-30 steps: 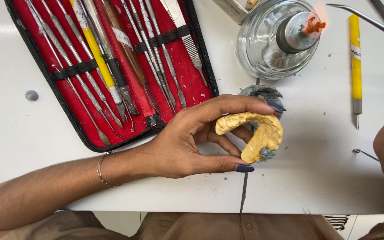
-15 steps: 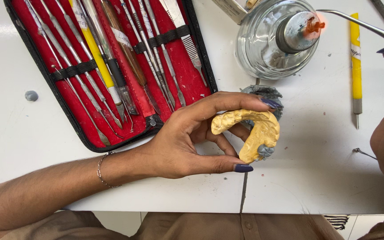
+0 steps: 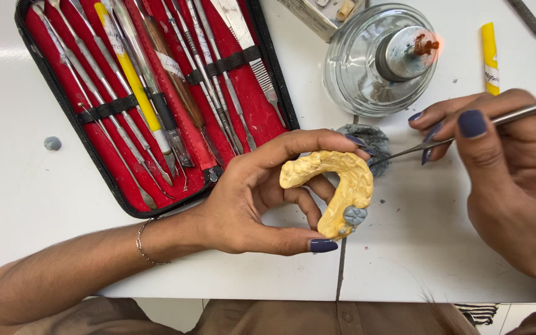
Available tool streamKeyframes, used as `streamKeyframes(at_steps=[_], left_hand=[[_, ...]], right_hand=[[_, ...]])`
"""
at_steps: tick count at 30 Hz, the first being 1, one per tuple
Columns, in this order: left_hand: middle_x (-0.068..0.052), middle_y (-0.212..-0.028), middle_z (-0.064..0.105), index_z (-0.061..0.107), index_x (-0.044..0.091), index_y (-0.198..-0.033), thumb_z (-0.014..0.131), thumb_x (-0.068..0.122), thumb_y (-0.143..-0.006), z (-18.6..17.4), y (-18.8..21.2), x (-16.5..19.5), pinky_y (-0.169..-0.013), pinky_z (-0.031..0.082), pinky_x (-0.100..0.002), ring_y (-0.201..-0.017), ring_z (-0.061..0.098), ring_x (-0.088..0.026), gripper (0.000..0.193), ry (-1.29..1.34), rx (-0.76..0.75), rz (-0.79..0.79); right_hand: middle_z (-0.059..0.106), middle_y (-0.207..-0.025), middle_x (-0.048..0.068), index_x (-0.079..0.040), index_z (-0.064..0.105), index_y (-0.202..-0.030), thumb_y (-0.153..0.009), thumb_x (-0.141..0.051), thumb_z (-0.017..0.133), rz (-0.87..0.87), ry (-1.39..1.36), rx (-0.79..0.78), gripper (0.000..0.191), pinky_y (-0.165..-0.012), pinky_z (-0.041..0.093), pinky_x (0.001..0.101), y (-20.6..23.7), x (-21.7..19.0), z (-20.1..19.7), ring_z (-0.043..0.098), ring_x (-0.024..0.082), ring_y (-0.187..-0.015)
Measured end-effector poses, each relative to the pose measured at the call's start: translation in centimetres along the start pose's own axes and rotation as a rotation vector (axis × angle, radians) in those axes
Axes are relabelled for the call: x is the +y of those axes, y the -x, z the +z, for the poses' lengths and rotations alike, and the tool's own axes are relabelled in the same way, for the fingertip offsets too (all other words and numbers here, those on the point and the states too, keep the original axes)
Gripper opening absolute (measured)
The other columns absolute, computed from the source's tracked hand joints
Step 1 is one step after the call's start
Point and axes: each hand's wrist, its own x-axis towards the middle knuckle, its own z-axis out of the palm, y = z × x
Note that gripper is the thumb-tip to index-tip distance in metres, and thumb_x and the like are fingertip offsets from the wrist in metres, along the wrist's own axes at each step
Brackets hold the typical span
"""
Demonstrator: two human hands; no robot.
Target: The person holds a yellow denture model in one hand and uses a wax spatula to shape and smooth gray wax on it, occasionally heating the tool tip over an alcohol burner flame before continuing to sculpt.
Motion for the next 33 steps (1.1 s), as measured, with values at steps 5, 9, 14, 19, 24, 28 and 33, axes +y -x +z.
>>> streamKeyframes(at_steps=[5, 9, 14, 19, 24, 28, 33], left_hand=[[-0.017, -0.156, 0.044, 0.036, 0.000, -0.160, 0.081, -0.002, -0.101, 0.1, -0.1, -0.2, -0.099, 0.062, -0.025, -0.119, 0.063, -0.015, 0.074, -0.018, 0.018, 0.006], [-0.015, -0.155, 0.045, 0.037, 0.002, -0.159, 0.081, -0.002, -0.098, 0.2, -0.3, -0.4, -0.109, 0.055, -0.030, -0.125, 0.059, -0.017, 0.075, -0.020, 0.030, 0.021], [-0.013, -0.155, 0.044, 0.038, 0.003, -0.158, 0.081, 0.000, -0.099, 0.2, -0.5, -0.6, -0.116, 0.052, -0.032, -0.137, 0.052, -0.017, 0.074, -0.040, 0.043, 0.032], [-0.011, -0.157, 0.042, 0.037, 0.004, -0.161, 0.081, 0.000, -0.102, 0.1, -0.5, -0.9, -0.117, 0.052, -0.032, -0.135, 0.052, -0.017, 0.073, -0.055, 0.036, 0.037], [-0.011, -0.158, 0.041, 0.038, 0.005, -0.162, 0.080, -0.001, -0.102, 0.2, -0.4, -1.0, -0.119, 0.052, -0.032, -0.136, 0.051, -0.016, 0.074, -0.054, 0.057, 0.038], [-0.011, -0.158, 0.041, 0.037, 0.005, -0.161, 0.081, 0.000, -0.101, 0.2, -0.5, -1.1, -0.121, 0.053, -0.034, -0.134, 0.054, -0.015, 0.075, -0.051, 0.063, 0.043], [-0.010, -0.156, 0.041, 0.037, 0.005, -0.162, 0.081, -0.001, -0.104, 0.2, -0.4, -1.1, -0.119, 0.052, -0.033, -0.130, 0.055, -0.015, 0.073, -0.039, 0.045, 0.055]], right_hand=[[0.072, -0.115, 0.017, 0.001, 0.055, -0.110, -0.112, -0.025, 0.044, 0.069, 0.090, -0.042, 0.028, -0.086, 0.059, 0.0313, -0.5, -0.3, 0.1, 0.069, 0.017, -0.093], [0.075, -0.112, 0.016, 0.001, 0.059, -0.107, -0.112, -0.023, 0.044, 0.122, 0.151, -0.075, 0.029, -0.084, 0.060, 0.0317, -0.6, 0.2, -0.2, 0.071, 0.017, -0.092], [0.077, -0.106, 0.016, 0.001, 0.058, -0.107, -0.112, -0.023, 0.045, 0.091, 0.109, -0.082, 0.028, -0.083, 0.061, 0.0315, -1.1, 0.6, -0.1, 0.075, 0.018, -0.097], [0.076, -0.105, 0.016, -0.001, 0.058, -0.105, -0.113, -0.023, 0.044, 0.050, 0.067, -0.080, 0.028, -0.082, 0.060, 0.0313, -1.3, 1.0, -0.1, 0.075, 0.020, -0.099], [0.069, -0.102, 0.017, -0.002, 0.048, -0.110, -0.119, -0.030, 0.038, -0.033, -0.050, 0.002, 0.031, -0.092, 0.056, 0.0337, 0.5, 3.7, -1.8, 0.073, 0.024, -0.106], [0.065, -0.104, 0.014, -0.005, 0.050, -0.111, -0.122, -0.035, 0.039, -0.165, -0.125, 0.209, 0.034, -0.092, 0.055, 0.0309, 1.2, 8.1, -3.3, 0.070, 0.023, -0.108], [0.065, -0.101, 0.012, -0.006, 0.051, -0.108, -0.121, -0.038, 0.040, -0.119, -0.088, 0.291, 0.036, -0.094, 0.057, 0.0330, 1.2, 11.5, -4.1, 0.071, 0.024, -0.108]])
